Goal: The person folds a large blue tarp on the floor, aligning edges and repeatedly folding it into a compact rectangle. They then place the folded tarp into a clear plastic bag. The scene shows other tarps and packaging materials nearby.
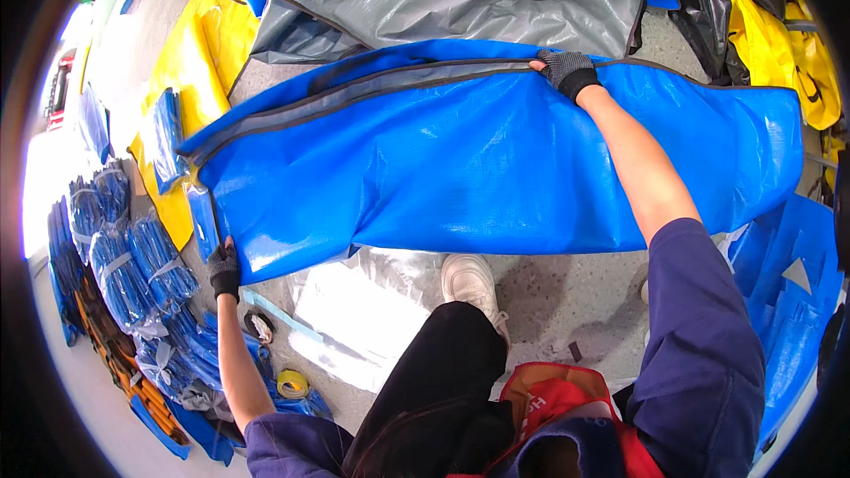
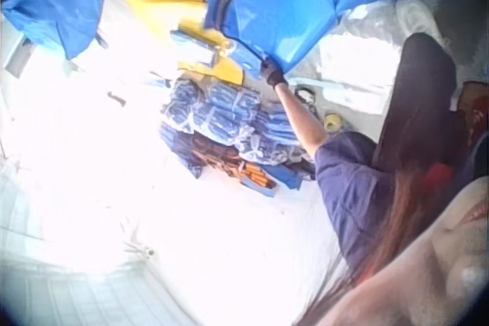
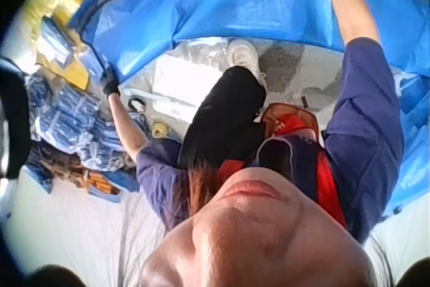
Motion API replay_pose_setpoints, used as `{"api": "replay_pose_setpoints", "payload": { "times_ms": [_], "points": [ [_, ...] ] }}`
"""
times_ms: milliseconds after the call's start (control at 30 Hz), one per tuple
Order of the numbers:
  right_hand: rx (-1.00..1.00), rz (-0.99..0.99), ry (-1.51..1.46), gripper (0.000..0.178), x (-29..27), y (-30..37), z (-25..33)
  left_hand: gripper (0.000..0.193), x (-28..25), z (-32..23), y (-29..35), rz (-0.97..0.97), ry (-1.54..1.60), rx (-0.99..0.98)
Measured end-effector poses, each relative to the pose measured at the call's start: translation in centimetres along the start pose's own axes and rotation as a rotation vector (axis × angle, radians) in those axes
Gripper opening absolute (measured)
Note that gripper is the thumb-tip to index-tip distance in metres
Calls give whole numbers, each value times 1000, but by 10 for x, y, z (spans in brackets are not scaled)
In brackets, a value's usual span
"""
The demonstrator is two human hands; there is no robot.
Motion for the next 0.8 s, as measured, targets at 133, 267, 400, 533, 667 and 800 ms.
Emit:
{"api": "replay_pose_setpoints", "payload": {
  "times_ms": [133, 267, 400, 533, 667, 800],
  "points": [
    [42, 5, 33, 54, 3, -4, -5, 49, 17, 17, 20, 90, 482, -108],
    [35, 8, 99, 58, -5, -5, -26, 43, 3, 1, 25, -102, 462, -31],
    [-42, -316, 143, 50, -30, 22, -12, 48, -14, 2, 8, -215, 45, 76],
    [-153, -568, 55, 58, -63, 158, -47, 54, -11, -2, 34, -372, 304, 149],
    [434, -91, 371, 66, 44, 239, -210, 50, -24, -14, -6, -288, 519, 138],
    [715, -48, 146, 72, 93, 253, -255, 42, -21, -9, -50, 129, -359, 175]
  ]
}}
Point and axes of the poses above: each hand's wrist, its own y-axis away from the middle knuckle, its own x-axis out of the palm, z = x × y, the point moved 6 cm from there along -y, towards the middle knuckle, and after that the axes turned 13 degrees about x, right-handed, at the moved point
